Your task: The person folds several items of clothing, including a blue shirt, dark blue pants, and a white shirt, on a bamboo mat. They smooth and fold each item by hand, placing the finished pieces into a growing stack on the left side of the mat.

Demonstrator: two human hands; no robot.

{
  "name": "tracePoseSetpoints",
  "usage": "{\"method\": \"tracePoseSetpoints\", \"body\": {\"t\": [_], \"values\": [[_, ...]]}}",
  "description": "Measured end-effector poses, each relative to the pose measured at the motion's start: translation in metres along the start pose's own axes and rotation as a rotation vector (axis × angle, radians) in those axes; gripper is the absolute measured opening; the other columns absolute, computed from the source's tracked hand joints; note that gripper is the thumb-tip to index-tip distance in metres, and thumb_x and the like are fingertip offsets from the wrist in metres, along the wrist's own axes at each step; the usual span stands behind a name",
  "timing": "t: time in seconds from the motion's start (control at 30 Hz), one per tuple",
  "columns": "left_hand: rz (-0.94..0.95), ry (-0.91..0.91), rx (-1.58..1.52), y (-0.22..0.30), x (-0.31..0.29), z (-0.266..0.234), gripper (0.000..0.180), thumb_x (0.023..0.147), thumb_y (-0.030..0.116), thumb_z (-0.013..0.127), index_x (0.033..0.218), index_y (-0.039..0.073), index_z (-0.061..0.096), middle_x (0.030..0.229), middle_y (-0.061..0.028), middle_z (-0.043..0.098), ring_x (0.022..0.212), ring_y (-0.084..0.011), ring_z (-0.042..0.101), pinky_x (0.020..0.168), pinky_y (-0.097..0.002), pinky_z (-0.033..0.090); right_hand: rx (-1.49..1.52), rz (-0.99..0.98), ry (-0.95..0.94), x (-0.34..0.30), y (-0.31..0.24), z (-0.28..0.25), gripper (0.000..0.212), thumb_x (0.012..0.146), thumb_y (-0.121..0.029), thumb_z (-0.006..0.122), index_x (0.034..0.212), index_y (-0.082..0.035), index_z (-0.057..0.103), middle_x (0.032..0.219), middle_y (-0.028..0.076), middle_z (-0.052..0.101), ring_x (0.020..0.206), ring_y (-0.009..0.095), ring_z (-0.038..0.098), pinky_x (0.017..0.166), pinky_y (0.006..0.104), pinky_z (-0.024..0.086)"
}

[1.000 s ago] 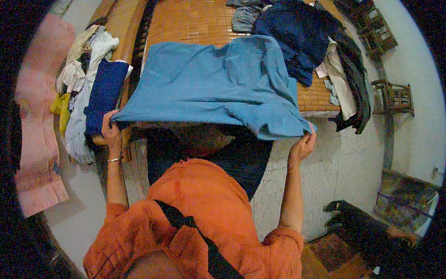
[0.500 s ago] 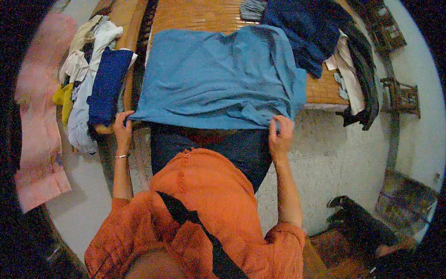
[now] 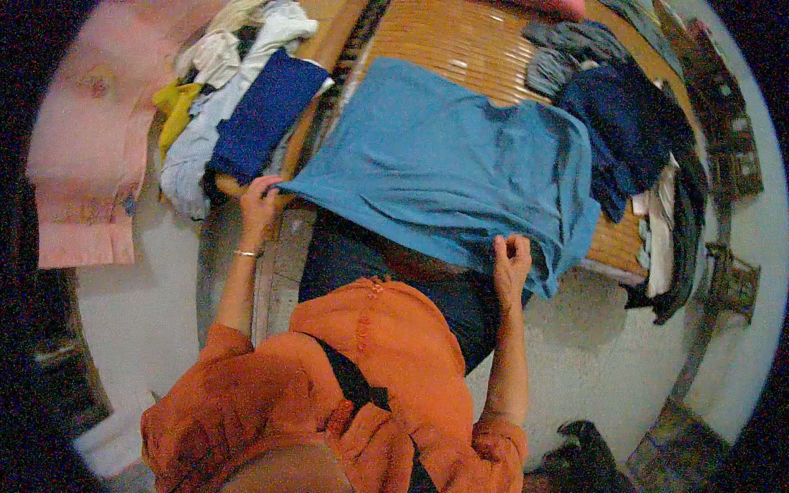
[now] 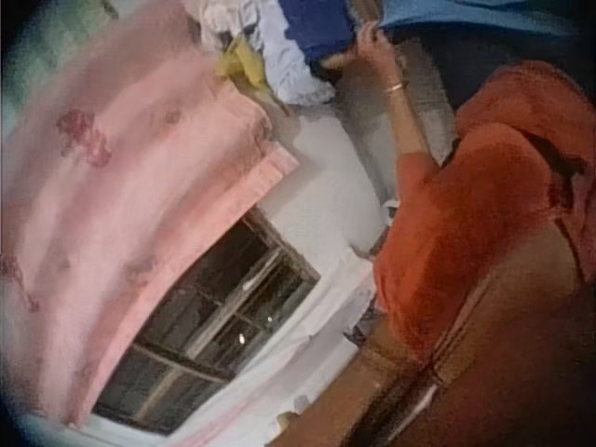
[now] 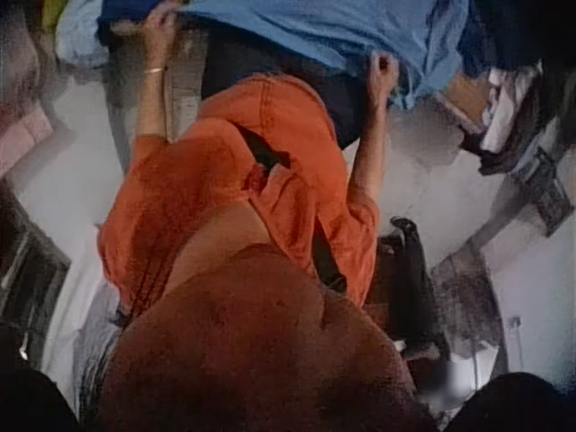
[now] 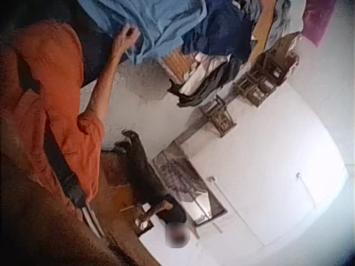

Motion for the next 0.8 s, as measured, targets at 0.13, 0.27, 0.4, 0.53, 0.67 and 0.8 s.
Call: {"method": "tracePoseSetpoints", "body": {"t": [0.13,0.27,0.4,0.53,0.67,0.8], "values": [[0.0,0.065,-0.099,0.022,0.004,-0.006,0.018,0.074,-0.004,0.054,0.09,0.001,0.062,0.097,-0.0096,0.061,0.093,-0.0227,0.057,0.084,-0.0305,0.043,0.241,-0.024,0.257,-0.02,-0.051,-0.049,0.018,0.086,-0.015,0.055,0.075,-0.005,0.045,0.067,-0.004,0.04,0.064,0.007,0.036,0.056,0.0214,0.032],[0.026,0.111,-0.254,0.037,0.015,-0.003,0.016,0.082,-0.001,0.05,0.095,0.0,0.059,0.098,-0.0088,0.061,0.094,-0.0188,0.056,0.084,-0.0286,0.042,0.19,-0.176,0.532,-0.037,-0.072,-0.087,0.016,0.088,-0.014,0.053,0.077,-0.006,0.045,0.073,-0.002,0.043,0.066,0.007,0.038,0.057,0.02,0.032],[-0.096,0.12,-0.546,0.045,0.02,0.001,0.015,0.087,0.002,0.049,0.1,0.001,0.056,0.094,-0.0032,0.058,0.082,-0.0086,0.051,0.074,-0.0211,0.042,0.263,-0.212,0.606,-0.045,-0.08,-0.098,0.009,0.088,-0.011,0.051,0.082,-0.006,0.046,0.078,-0.001,0.046,0.069,0.007,0.042,0.061,0.0196,0.036],[-0.101,0.118,-0.6,0.04,0.024,0.001,0.017,0.088,0.006,0.05,0.103,0.002,0.055,0.088,-0.0007,0.056,0.078,-0.0068,0.05,0.069,-0.0193,0.041,0.537,-0.085,0.465,-0.043,-0.069,-0.086,0.021,0.089,-0.007,0.048,0.109,-0.004,0.047,0.099,0.005,0.054,0.078,0.01,0.05,0.069,0.0205,0.04],[-0.247,0.099,-0.514,0.039,0.026,-0.004,0.017,0.089,0.009,0.05,0.104,0.001,0.056,0.088,-0.0018,0.058,0.076,-0.0064,0.051,0.067,-0.0191,0.042,0.132,-0.112,0.145,-0.041,-0.059,-0.089,0.023,0.084,-0.006,0.055,0.107,-0.003,0.057,0.103,0.005,0.057,0.085,0.011,0.055,0.077,0.0234,0.042],[-0.129,0.126,-0.483,0.037,0.032,-0.005,0.016,0.088,0.011,0.053,0.099,0.001,0.058,0.085,0.0003,0.058,0.073,-0.005,0.051,0.062,-0.0177,0.041,-0.091,-0.072,-0.154,-0.047,-0.095,-0.084,0.025,0.075,-0.007,0.063,0.1,-0.005,0.06,0.094,0.009,0.059,0.087,0.019,0.056,0.076,0.0275,0.042]]}}
Point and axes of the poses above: each hand's wrist, its own x-axis towards the middle knuckle, its own z-axis out of the palm, y = z × x, the point moved 4 cm from there along x, towards the middle knuckle
